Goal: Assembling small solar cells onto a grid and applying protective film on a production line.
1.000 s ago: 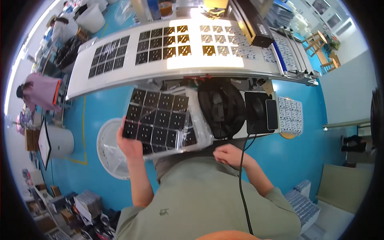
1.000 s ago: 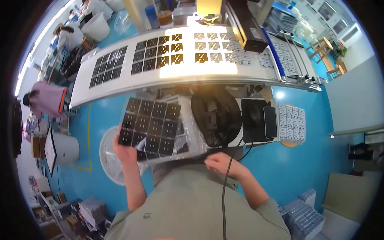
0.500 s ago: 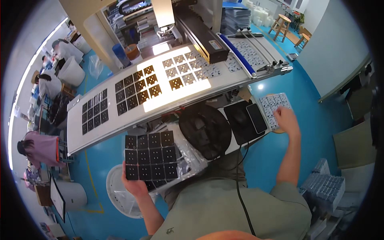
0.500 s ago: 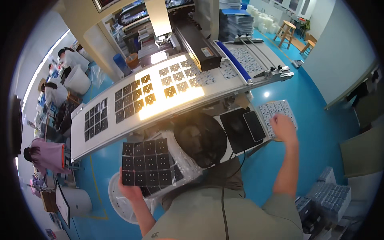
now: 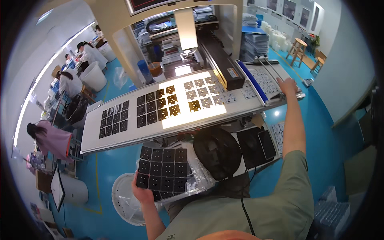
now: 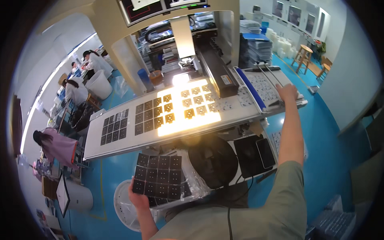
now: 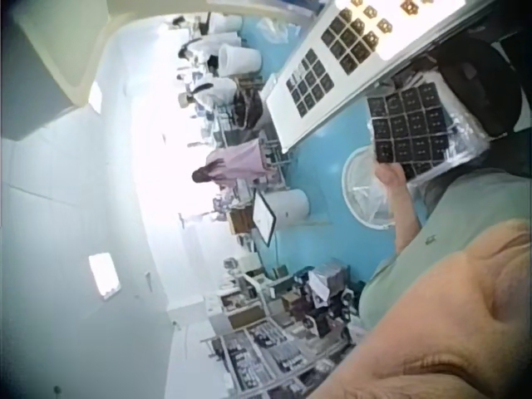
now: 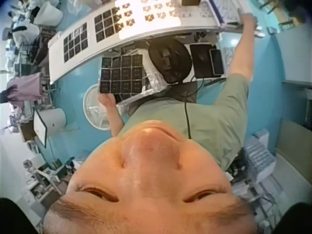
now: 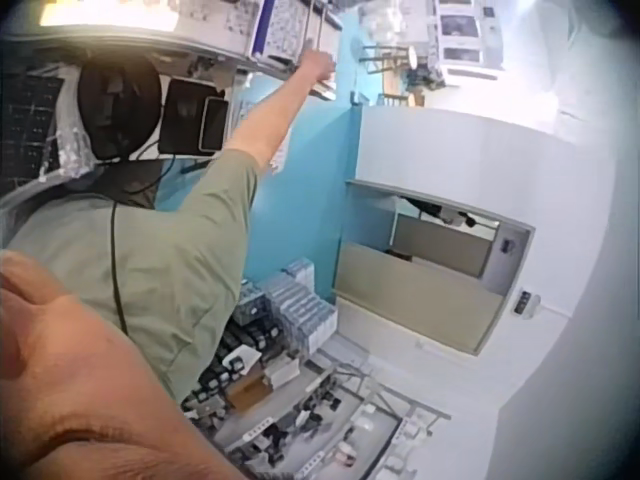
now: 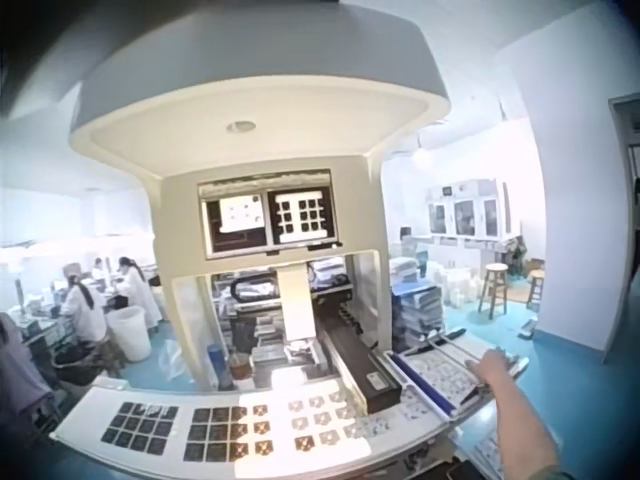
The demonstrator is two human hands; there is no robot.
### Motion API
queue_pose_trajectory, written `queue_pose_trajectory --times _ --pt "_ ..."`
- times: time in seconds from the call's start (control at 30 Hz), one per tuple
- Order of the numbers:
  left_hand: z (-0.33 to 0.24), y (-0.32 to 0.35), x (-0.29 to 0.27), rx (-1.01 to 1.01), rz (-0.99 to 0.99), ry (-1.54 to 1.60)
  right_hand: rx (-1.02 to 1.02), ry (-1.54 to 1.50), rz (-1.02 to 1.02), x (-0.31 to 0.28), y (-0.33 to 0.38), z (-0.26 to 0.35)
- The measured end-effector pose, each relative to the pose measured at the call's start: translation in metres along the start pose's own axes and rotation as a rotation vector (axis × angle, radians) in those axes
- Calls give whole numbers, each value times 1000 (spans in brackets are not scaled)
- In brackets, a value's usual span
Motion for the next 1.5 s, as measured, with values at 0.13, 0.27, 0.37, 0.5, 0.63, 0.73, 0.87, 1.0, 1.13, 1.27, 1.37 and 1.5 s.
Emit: queue_pose_trajectory --times 0.13,0.27,0.37,0.5,0.63,0.73,0.87,1.0,1.13,1.27,1.37,1.5 --pt "6 -1 -7 9 -7 -52 84 116 193 -19 18 -1" --pt "5 5 6 76 14 -136 85 168 206 -9 12 4" --pt "6 -2 -10 197 19 -309 61 184 151 -2 7 5" --pt "5 1 -4 234 23 -344 57 202 158 1 3 5" --pt "0 8 4 241 14 -366 64 183 193 2 5 2" --pt "3 8 3 240 30 -343 69 184 175 5 2 -3" --pt "3 8 2 241 34 -353 59 181 168 7 1 1" --pt "-1 8 8 250 30 -365 36 171 164 7 1 4" --pt "3 5 2 239 51 -364 77 183 193 10 -1 1" --pt "0 7 2 274 24 -400 75 180 184 13 -5 2" --pt "-2 10 9 266 43 -391 74 205 185 14 -5 1" --pt "-4 11 8 291 36 -424 60 198 172 11 -2 3"
Point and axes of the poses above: each hand's wrist, its own y-axis away from the middle knuckle, its own x-axis out of the palm, z = x × y, the point moved 8 cm from there along -y, towards the middle knuckle, and after that the axes turned 13 degrees about x, right-handed, at the moved point
